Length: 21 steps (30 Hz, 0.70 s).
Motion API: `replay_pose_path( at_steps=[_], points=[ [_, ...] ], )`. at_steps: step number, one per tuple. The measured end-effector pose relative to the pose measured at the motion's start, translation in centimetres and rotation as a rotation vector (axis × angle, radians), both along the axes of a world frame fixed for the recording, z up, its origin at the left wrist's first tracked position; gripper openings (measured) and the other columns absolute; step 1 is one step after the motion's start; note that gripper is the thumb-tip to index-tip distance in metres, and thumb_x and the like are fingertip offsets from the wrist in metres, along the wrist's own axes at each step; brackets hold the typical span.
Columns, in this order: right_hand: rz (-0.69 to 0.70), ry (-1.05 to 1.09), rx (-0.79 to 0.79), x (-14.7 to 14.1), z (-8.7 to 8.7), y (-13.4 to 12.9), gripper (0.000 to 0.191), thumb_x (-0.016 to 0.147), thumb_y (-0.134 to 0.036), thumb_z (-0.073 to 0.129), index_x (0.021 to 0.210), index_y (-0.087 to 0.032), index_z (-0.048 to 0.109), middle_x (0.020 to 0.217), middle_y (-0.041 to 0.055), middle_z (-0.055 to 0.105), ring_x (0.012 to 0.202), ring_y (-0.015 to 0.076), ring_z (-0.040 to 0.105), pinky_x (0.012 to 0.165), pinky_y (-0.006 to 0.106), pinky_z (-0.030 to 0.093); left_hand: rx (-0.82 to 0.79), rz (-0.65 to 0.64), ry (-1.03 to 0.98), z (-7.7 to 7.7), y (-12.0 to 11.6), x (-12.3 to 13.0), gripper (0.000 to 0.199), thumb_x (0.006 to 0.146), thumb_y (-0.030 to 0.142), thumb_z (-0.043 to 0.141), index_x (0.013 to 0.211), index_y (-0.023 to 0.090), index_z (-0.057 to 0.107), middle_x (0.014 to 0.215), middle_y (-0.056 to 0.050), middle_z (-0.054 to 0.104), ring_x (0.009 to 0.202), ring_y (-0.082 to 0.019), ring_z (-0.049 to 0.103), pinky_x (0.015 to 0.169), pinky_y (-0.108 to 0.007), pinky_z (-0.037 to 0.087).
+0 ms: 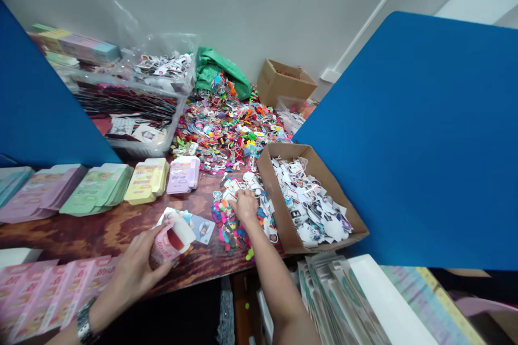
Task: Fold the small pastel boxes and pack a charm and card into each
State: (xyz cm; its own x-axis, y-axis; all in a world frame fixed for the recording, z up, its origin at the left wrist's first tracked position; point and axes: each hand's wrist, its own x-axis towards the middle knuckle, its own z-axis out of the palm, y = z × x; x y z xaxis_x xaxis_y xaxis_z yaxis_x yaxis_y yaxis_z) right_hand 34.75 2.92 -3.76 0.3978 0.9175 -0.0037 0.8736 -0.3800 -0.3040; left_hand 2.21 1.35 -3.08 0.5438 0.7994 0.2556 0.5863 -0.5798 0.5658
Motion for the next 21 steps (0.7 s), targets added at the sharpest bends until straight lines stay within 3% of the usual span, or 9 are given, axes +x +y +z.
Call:
replay_pose_path(
  at_steps=[3, 6, 9, 12, 16, 21],
  points=[
    [0.037, 0.039, 0.010, -0.4, -0.1, 0.1, 0.013, 0.089, -0.032, 0.060, 0.089, -0.019, 0.063, 0.090, 0.0053, 0.066, 0.088, 0.0196, 0.058, 0.073, 0.026, 0.040, 0.003, -0.015, -0.006, 0.1, -0.1, 0.1, 0.069, 0.083, 0.038, 0.062, 0.143, 0.020, 0.033, 0.127, -0.014, 0.056, 0.113, -0.030, 0.056, 0.094, -0.043, 0.048],
    [0.094, 0.095, 0.022, 0.3, 0.9, -0.6, 0.019, 0.095, -0.030, 0.048, 0.101, -0.018, 0.062, 0.080, 0.0008, 0.065, 0.073, 0.0153, 0.059, 0.068, 0.024, 0.040, -0.012, 0.006, -0.014, 0.1, -0.1, -0.2, 0.068, 0.084, 0.040, 0.062, 0.142, 0.019, 0.034, 0.125, -0.014, 0.057, 0.111, -0.030, 0.057, 0.093, -0.043, 0.048],
    [0.153, 0.125, 0.009, 1.9, 2.5, -2.4, 0.029, 0.097, -0.031, 0.041, 0.117, -0.017, 0.058, 0.079, 0.0000, 0.065, 0.070, 0.0146, 0.059, 0.067, 0.023, 0.040, -0.034, 0.008, -0.003, 0.0, 0.0, -0.6, 0.069, 0.084, 0.041, 0.063, 0.141, 0.018, 0.034, 0.126, -0.014, 0.056, 0.113, -0.030, 0.056, 0.095, -0.043, 0.047],
    [0.235, 0.140, -0.066, 3.3, 3.4, -4.7, 0.028, 0.094, -0.032, 0.049, 0.116, -0.020, 0.061, 0.074, -0.0022, 0.064, 0.067, 0.0142, 0.059, 0.064, 0.022, 0.040, -0.047, -0.002, 0.004, -0.3, 0.0, -0.5, 0.068, 0.084, 0.041, 0.063, 0.141, 0.018, 0.034, 0.126, -0.014, 0.056, 0.112, -0.030, 0.057, 0.096, -0.043, 0.047],
    [0.280, 0.094, -0.161, 3.4, 2.5, -6.6, 0.023, 0.087, -0.024, 0.060, 0.109, -0.023, 0.065, 0.079, -0.0003, 0.066, 0.069, 0.0152, 0.059, 0.064, 0.023, 0.037, -0.020, -0.008, 0.002, -0.6, -0.2, 0.0, 0.070, 0.082, 0.038, 0.064, 0.143, 0.018, 0.034, 0.128, -0.014, 0.057, 0.113, -0.030, 0.058, 0.096, -0.043, 0.048],
    [0.244, 0.027, -0.155, 2.5, 1.4, -6.5, 0.013, 0.093, -0.023, 0.053, 0.088, -0.020, 0.064, 0.089, 0.0053, 0.062, 0.080, 0.0168, 0.057, 0.068, 0.024, 0.037, 0.022, -0.032, -0.014, -0.5, -0.5, 0.5, 0.072, 0.082, 0.040, 0.064, 0.144, 0.020, 0.034, 0.133, -0.013, 0.057, 0.118, -0.031, 0.057, 0.098, -0.044, 0.048]
  ],
)
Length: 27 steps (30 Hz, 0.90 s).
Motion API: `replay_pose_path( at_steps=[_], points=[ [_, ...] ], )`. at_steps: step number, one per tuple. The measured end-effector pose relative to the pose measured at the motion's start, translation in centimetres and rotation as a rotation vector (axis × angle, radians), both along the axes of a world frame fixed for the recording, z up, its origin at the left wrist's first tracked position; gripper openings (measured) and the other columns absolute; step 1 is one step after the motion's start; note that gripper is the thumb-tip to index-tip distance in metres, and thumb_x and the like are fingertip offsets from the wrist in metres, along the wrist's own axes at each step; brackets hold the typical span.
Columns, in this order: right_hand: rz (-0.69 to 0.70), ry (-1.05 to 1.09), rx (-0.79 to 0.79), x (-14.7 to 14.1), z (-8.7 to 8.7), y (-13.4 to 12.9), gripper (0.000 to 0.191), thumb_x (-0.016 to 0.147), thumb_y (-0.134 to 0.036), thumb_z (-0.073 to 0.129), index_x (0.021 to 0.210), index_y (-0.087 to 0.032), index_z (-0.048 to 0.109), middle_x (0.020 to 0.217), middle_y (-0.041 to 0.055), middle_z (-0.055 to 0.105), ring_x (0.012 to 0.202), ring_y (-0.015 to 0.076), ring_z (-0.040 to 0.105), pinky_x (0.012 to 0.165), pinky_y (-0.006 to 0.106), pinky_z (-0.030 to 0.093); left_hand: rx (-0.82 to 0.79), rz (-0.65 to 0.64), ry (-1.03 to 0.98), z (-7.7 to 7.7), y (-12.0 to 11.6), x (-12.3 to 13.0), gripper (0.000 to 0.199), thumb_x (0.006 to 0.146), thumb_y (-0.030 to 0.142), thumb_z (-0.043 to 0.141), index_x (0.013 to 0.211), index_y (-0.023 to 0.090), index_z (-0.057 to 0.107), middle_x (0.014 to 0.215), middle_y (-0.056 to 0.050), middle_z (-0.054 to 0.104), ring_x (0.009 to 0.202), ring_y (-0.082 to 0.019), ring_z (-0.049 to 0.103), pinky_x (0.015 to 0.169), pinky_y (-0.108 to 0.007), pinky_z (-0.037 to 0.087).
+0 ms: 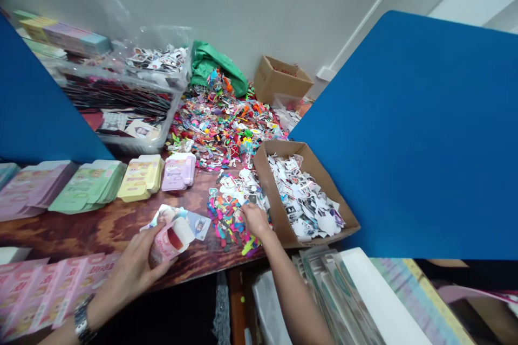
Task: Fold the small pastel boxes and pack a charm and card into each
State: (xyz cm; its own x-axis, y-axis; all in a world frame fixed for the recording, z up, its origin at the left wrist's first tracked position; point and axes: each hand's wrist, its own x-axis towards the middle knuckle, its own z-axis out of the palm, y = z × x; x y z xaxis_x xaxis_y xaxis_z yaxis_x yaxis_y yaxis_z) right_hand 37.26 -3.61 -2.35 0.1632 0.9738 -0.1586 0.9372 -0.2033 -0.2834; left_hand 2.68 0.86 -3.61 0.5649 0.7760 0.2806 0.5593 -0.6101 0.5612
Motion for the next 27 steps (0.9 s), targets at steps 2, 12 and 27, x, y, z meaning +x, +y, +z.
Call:
replay_pose_path(
  at_steps=[2, 12, 27],
  points=[
    [-0.003, 0.005, 0.029, 0.0, 0.7, 0.1, 0.014, 0.094, -0.024, 0.052, 0.086, -0.019, 0.062, 0.092, 0.0055, 0.060, 0.083, 0.0167, 0.055, 0.069, 0.024, 0.037, -0.004, 0.002, 0.000, 0.0, 0.0, 0.1, 0.071, 0.082, 0.041, 0.065, 0.143, 0.020, 0.035, 0.131, -0.013, 0.058, 0.117, -0.031, 0.058, 0.097, -0.044, 0.049],
    [0.109, 0.800, 0.148, -7.6, 6.3, 1.6, 0.023, 0.093, -0.038, 0.051, 0.083, -0.018, 0.056, 0.069, -0.0040, 0.052, 0.060, 0.0103, 0.047, 0.056, 0.020, 0.037, -0.002, 0.045, -0.012, -0.2, 0.3, 2.5, 0.067, 0.080, 0.030, 0.064, 0.140, 0.017, 0.036, 0.131, -0.016, 0.056, 0.121, -0.032, 0.055, 0.101, -0.049, 0.046],
    [0.387, 0.226, 0.188, -13.6, 5.0, 3.5, 0.013, 0.092, -0.019, 0.057, 0.081, -0.019, 0.064, 0.077, 0.0014, 0.059, 0.068, 0.0146, 0.057, 0.063, 0.023, 0.040, 0.006, 0.088, -0.026, -1.3, 0.6, 1.5, 0.074, 0.078, 0.026, 0.062, 0.145, 0.019, 0.031, 0.131, -0.016, 0.057, 0.119, -0.031, 0.056, 0.099, -0.047, 0.048]
  ],
)
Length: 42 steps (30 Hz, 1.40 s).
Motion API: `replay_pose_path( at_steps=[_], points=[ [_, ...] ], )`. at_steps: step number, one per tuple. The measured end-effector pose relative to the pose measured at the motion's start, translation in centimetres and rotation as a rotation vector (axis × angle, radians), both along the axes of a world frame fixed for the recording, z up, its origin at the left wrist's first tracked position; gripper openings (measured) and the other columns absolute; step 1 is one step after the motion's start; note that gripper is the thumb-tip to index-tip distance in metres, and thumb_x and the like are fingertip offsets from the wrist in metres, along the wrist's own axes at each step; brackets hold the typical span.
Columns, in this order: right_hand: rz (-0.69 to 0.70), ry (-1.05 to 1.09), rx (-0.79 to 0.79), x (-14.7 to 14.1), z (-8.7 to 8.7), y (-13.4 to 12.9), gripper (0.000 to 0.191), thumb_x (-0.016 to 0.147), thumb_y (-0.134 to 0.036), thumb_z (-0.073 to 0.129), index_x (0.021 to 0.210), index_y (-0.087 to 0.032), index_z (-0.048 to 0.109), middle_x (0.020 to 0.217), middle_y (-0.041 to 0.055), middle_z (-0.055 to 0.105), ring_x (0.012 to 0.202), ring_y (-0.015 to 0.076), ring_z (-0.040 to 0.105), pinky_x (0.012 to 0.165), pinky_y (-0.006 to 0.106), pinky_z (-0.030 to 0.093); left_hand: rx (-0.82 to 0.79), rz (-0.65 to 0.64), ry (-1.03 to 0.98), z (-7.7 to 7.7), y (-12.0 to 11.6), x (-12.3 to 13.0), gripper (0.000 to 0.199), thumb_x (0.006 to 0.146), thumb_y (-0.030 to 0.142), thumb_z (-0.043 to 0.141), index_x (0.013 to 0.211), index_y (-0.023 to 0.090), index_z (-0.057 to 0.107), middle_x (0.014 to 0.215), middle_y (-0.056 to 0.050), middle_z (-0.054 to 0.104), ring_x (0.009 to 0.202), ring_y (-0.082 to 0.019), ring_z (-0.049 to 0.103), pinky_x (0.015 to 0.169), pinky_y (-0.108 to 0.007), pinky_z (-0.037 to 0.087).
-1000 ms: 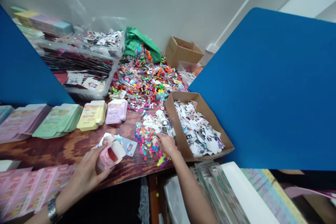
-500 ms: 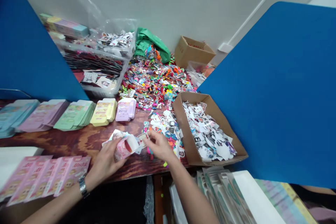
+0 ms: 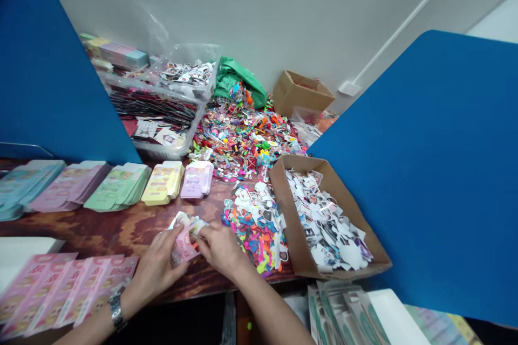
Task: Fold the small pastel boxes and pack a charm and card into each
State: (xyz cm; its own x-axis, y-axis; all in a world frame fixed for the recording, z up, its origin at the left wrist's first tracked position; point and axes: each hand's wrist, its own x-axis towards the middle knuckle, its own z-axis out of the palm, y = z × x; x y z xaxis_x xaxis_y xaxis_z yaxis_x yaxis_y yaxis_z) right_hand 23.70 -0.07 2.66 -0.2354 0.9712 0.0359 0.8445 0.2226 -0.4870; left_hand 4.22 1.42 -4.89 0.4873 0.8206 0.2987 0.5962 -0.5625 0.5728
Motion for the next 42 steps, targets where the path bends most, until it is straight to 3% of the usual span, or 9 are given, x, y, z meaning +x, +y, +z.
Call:
replay_pose_path(
  at_steps=[8, 11, 13, 16, 19, 23, 28, 35, 42],
  points=[
    [0.141, 0.327, 0.041, -1.1, 1.3, 1.0, 0.023, 0.095, -0.016, 0.048, 0.116, -0.019, 0.056, 0.109, 0.0077, 0.065, 0.101, 0.0176, 0.061, 0.088, 0.027, 0.048, -0.077, 0.036, 0.010, 0.0, 1.6, -0.5, 0.073, 0.083, 0.031, 0.061, 0.146, 0.016, 0.028, 0.127, -0.017, 0.058, 0.114, -0.032, 0.058, 0.095, -0.047, 0.050],
    [0.194, 0.421, -0.018, -0.1, 0.8, 2.6, 0.022, 0.094, -0.028, 0.054, 0.114, -0.020, 0.060, 0.103, 0.0046, 0.067, 0.086, 0.0146, 0.063, 0.077, 0.024, 0.050, -0.090, 0.021, -0.030, 0.4, 1.8, -0.7, 0.073, 0.083, 0.030, 0.061, 0.147, 0.020, 0.028, 0.129, -0.015, 0.057, 0.115, -0.030, 0.058, 0.095, -0.044, 0.051],
    [0.054, 0.450, -0.022, 1.4, -0.1, 4.8, 0.024, 0.096, -0.032, 0.052, 0.114, -0.019, 0.060, 0.096, 0.0027, 0.069, 0.073, 0.0121, 0.063, 0.067, 0.022, 0.050, -0.096, 0.048, -0.055, 0.7, 1.9, -0.8, 0.073, 0.083, 0.033, 0.062, 0.147, 0.021, 0.028, 0.128, -0.014, 0.059, 0.114, -0.030, 0.060, 0.093, -0.043, 0.052],
    [-0.261, 0.239, 0.044, 4.7, -1.9, 9.5, 0.024, 0.098, -0.029, 0.044, 0.110, -0.018, 0.062, 0.095, 0.0028, 0.070, 0.079, 0.0129, 0.065, 0.071, 0.022, 0.051, -0.100, 0.074, -0.051, 1.1, 1.9, -1.2, 0.075, 0.083, 0.038, 0.064, 0.147, 0.023, 0.029, 0.132, -0.013, 0.058, 0.117, -0.030, 0.059, 0.095, -0.043, 0.052],
    [-0.393, 0.076, 0.047, 8.1, -3.6, 14.7, 0.027, 0.096, -0.021, 0.044, 0.115, -0.014, 0.062, 0.107, 0.0085, 0.069, 0.095, 0.0174, 0.065, 0.086, 0.028, 0.049, -0.109, 0.067, -0.016, 1.2, 1.9, -1.8, 0.076, 0.083, 0.038, 0.064, 0.148, 0.025, 0.028, 0.137, -0.012, 0.056, 0.121, -0.030, 0.058, 0.098, -0.042, 0.052],
    [-0.434, -0.098, -0.026, 10.2, -5.5, 19.8, 0.033, 0.090, -0.016, 0.054, 0.122, -0.014, 0.063, 0.115, 0.0140, 0.066, 0.106, 0.0232, 0.062, 0.094, 0.033, 0.045, -0.100, 0.064, 0.015, 0.8, 1.9, -2.3, 0.074, 0.085, 0.040, 0.062, 0.149, 0.025, 0.026, 0.138, -0.010, 0.056, 0.123, -0.028, 0.058, 0.098, -0.040, 0.052],
    [-0.393, -0.209, -0.138, 10.0, -6.6, 22.9, 0.023, 0.091, -0.020, 0.058, 0.112, -0.017, 0.068, 0.108, 0.0102, 0.068, 0.096, 0.0207, 0.065, 0.086, 0.033, 0.049, -0.059, 0.093, 0.042, 0.1, 2.1, -2.3, 0.076, 0.083, 0.038, 0.064, 0.148, 0.024, 0.027, 0.138, -0.012, 0.056, 0.123, -0.029, 0.058, 0.099, -0.042, 0.051],
    [-0.301, -0.076, -0.083, 10.2, -2.8, 19.5, 0.025, 0.093, -0.020, 0.051, 0.111, -0.015, 0.067, 0.099, 0.0078, 0.073, 0.087, 0.0178, 0.067, 0.078, 0.027, 0.051, -0.169, 0.157, -0.047, 1.3, 2.7, -2.0, 0.070, 0.084, 0.043, 0.063, 0.144, 0.023, 0.033, 0.134, -0.013, 0.058, 0.121, -0.029, 0.059, 0.099, -0.045, 0.051],
    [0.101, 0.460, 0.091, 2.5, 2.9, 9.9, 0.020, 0.092, -0.024, 0.055, 0.108, -0.020, 0.068, 0.101, 0.0059, 0.071, 0.091, 0.0173, 0.067, 0.081, 0.029, 0.053, -0.296, 0.197, -0.121, 2.7, 3.4, -1.6, 0.070, 0.079, 0.039, 0.068, 0.140, 0.019, 0.039, 0.135, -0.014, 0.056, 0.124, -0.030, 0.055, 0.104, -0.046, 0.047]
  ],
)
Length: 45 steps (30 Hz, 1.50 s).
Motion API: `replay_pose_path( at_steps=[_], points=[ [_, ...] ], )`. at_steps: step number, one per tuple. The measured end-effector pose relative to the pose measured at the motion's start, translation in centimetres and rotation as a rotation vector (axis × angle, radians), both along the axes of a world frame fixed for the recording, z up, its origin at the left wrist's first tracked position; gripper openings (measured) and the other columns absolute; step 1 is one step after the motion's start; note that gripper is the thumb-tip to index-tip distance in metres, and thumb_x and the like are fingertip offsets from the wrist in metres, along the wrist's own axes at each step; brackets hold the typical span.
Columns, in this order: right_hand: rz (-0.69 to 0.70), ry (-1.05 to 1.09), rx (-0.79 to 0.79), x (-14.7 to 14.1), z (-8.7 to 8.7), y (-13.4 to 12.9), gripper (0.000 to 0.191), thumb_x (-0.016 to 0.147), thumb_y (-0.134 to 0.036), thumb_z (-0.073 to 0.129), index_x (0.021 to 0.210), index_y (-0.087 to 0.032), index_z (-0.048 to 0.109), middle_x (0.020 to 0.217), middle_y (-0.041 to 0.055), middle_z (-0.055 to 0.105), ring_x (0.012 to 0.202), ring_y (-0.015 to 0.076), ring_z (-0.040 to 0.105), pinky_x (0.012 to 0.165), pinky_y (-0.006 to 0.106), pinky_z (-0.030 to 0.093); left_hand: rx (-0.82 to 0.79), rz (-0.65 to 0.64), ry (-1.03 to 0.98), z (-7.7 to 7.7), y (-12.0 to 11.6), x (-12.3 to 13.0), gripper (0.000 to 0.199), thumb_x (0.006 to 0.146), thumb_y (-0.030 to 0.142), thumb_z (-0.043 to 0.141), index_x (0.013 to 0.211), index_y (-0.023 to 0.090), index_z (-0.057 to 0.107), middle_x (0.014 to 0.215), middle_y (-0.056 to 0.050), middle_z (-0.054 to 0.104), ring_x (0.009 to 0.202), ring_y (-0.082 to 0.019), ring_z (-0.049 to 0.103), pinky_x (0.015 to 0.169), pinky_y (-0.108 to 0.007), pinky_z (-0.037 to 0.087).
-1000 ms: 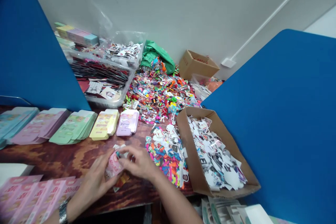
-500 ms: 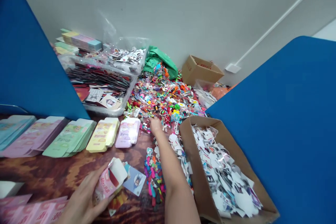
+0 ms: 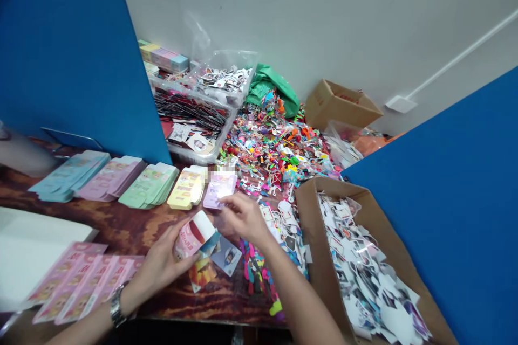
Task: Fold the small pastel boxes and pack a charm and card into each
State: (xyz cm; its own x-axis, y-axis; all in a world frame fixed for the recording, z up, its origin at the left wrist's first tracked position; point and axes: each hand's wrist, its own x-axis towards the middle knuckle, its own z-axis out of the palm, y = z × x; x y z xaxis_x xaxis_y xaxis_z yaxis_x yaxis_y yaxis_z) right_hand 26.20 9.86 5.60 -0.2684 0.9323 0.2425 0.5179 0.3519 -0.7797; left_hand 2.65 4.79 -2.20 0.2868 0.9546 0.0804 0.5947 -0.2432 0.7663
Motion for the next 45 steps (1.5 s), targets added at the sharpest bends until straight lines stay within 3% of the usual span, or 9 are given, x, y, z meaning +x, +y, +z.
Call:
replay_pose_path(
  at_steps=[5, 9, 12, 17, 26, 32, 36, 40, 45],
  points=[
    [0.191, -0.088, 0.146, -3.7, 1.9, -4.4, 0.025, 0.095, -0.020, 0.053, 0.117, -0.022, 0.064, 0.110, 0.0086, 0.068, 0.103, 0.0188, 0.064, 0.090, 0.032, 0.051, 0.070, -0.013, -0.032, 1.0, -0.8, -0.2, 0.076, 0.083, 0.035, 0.065, 0.147, 0.022, 0.027, 0.142, -0.013, 0.050, 0.131, -0.028, 0.050, 0.108, -0.046, 0.043],
    [-0.014, -0.010, 0.072, -4.1, 1.0, -6.2, 0.034, 0.093, -0.018, 0.054, 0.126, -0.023, 0.058, 0.114, 0.0078, 0.066, 0.101, 0.0181, 0.064, 0.090, 0.031, 0.051, 0.131, -0.046, -0.055, 2.2, -1.7, -0.7, 0.081, 0.088, 0.037, 0.061, 0.152, 0.024, 0.012, 0.152, -0.014, 0.038, 0.138, -0.027, 0.042, 0.110, -0.044, 0.041],
    [-0.101, 0.061, -0.047, -5.1, 0.1, -7.3, 0.042, 0.090, -0.016, 0.056, 0.131, -0.023, 0.053, 0.115, 0.0063, 0.067, 0.097, 0.0175, 0.066, 0.085, 0.029, 0.053, 0.153, -0.095, -0.037, 2.4, -2.2, -0.9, 0.069, 0.088, 0.036, 0.061, 0.146, 0.027, 0.025, 0.138, -0.012, 0.052, 0.123, -0.025, 0.056, 0.100, -0.041, 0.050],
    [-0.099, 0.084, -0.004, -6.7, 0.2, -8.6, 0.034, 0.090, -0.010, 0.054, 0.118, -0.025, 0.065, 0.108, 0.0044, 0.068, 0.101, 0.0173, 0.064, 0.088, 0.028, 0.050, 0.248, -0.121, -0.027, 2.0, -3.0, -1.0, 0.057, 0.086, 0.030, 0.060, 0.136, 0.025, 0.033, 0.122, -0.010, 0.059, 0.108, -0.023, 0.063, 0.090, -0.038, 0.054],
    [-0.065, 0.116, -0.095, -7.4, 1.5, -8.9, 0.018, 0.090, -0.017, 0.058, 0.102, -0.022, 0.071, 0.098, 0.0035, 0.070, 0.092, 0.0155, 0.066, 0.078, 0.024, 0.052, 0.242, -0.094, 0.037, 3.0, -4.0, -1.7, 0.080, 0.088, 0.028, 0.056, 0.152, 0.023, 0.009, 0.144, -0.016, 0.046, 0.129, -0.027, 0.052, 0.104, -0.042, 0.047],
    [-0.110, 0.078, -0.014, -8.5, 1.6, -9.7, 0.024, 0.085, -0.009, 0.056, 0.098, -0.022, 0.072, 0.096, 0.0044, 0.072, 0.092, 0.0182, 0.067, 0.082, 0.029, 0.054, 0.253, -0.079, 0.109, 3.3, -4.2, -1.7, 0.086, 0.090, 0.029, 0.053, 0.154, 0.023, -0.005, 0.129, -0.016, 0.054, 0.116, -0.028, 0.058, 0.096, -0.044, 0.050],
    [-0.146, 0.072, 0.081, -9.2, 0.4, -11.0, 0.033, 0.093, -0.012, 0.050, 0.119, -0.025, 0.068, 0.112, 0.0067, 0.072, 0.103, 0.0205, 0.067, 0.091, 0.033, 0.055, 0.342, -0.064, 0.280, 3.7, -4.2, -2.0, 0.092, 0.088, 0.032, 0.054, 0.154, 0.021, -0.009, 0.109, -0.011, 0.059, 0.098, -0.029, 0.060, 0.094, -0.055, 0.046],
    [-0.182, 0.010, 0.222, -10.1, -2.1, -12.6, 0.050, 0.096, -0.010, 0.044, 0.142, -0.026, 0.049, 0.131, 0.0071, 0.063, 0.120, 0.0219, 0.061, 0.101, 0.038, 0.052, 0.305, -0.065, 0.310, 4.1, -4.8, -2.3, 0.092, 0.087, 0.028, 0.051, 0.153, 0.019, -0.012, 0.103, -0.011, 0.055, 0.089, -0.026, 0.058, 0.075, -0.038, 0.053],
    [-0.141, 0.016, 0.132, -10.3, -5.3, -13.6, 0.048, 0.096, -0.013, 0.046, 0.142, -0.025, 0.049, 0.134, 0.0073, 0.061, 0.122, 0.0224, 0.059, 0.103, 0.040, 0.050, 0.203, -0.075, 0.404, 4.3, -6.5, -2.9, 0.088, 0.087, 0.026, 0.051, 0.154, 0.022, -0.006, 0.104, -0.011, 0.053, 0.091, -0.027, 0.057, 0.074, -0.040, 0.053]
  ],
)
